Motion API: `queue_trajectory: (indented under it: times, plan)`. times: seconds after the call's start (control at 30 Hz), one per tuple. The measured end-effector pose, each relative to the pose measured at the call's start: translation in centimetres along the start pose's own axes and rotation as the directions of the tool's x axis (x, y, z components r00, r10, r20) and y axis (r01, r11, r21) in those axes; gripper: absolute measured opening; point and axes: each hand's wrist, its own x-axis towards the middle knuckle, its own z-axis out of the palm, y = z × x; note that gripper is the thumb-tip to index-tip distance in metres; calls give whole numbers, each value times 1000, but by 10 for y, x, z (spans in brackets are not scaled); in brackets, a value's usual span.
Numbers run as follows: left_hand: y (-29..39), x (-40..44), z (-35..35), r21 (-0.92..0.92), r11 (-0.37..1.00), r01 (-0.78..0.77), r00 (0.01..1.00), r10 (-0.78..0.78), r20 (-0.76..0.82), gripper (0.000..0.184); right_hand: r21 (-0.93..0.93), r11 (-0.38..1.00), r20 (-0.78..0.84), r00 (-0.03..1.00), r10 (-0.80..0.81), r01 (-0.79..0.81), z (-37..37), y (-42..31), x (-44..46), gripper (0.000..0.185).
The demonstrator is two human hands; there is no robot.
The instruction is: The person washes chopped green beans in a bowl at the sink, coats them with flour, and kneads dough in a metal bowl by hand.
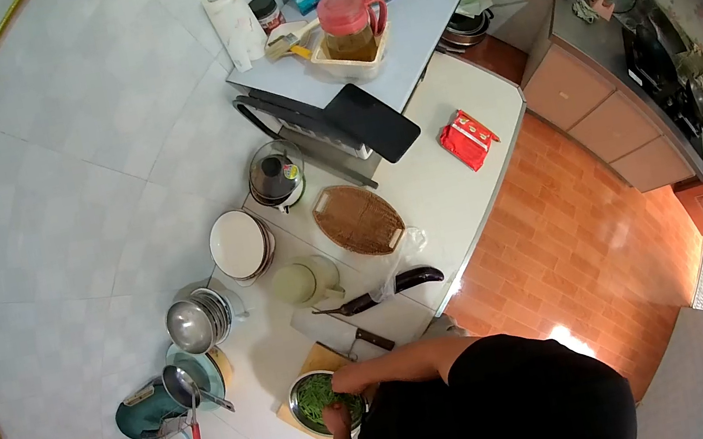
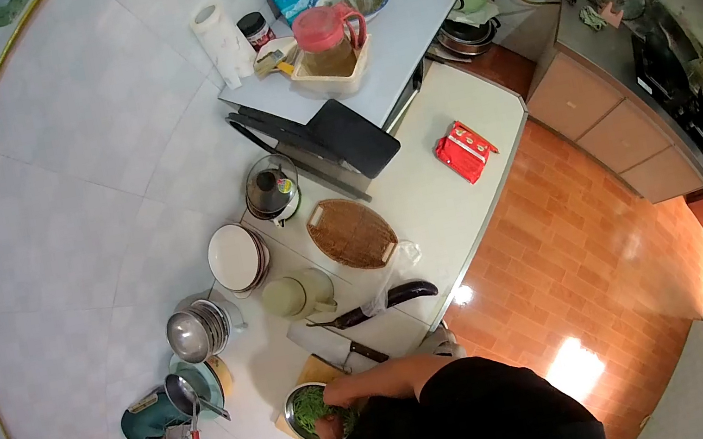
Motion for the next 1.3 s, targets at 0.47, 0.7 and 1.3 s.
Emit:
queue_trajectory:
  times: [0.47, 0.7, 1.3]
  plan:
    - [8, -3, 1, -110, 991, 78, 997, -78, 2, 22, 83, 995, -65, 996, 60, -54, 1, -2, -3, 20]
    - [11, -7, -1, 13, 998, -69, 992, 70, -104, 26, 7, 1000, 34, 999, 16, -16, -16, -6, -8, 20]
    - [-7, 4, 17, -4, 998, -62, 990, 61, -126, 22, 35, 999, -52, 998, 36, -34, 4, 1, 1, 17]
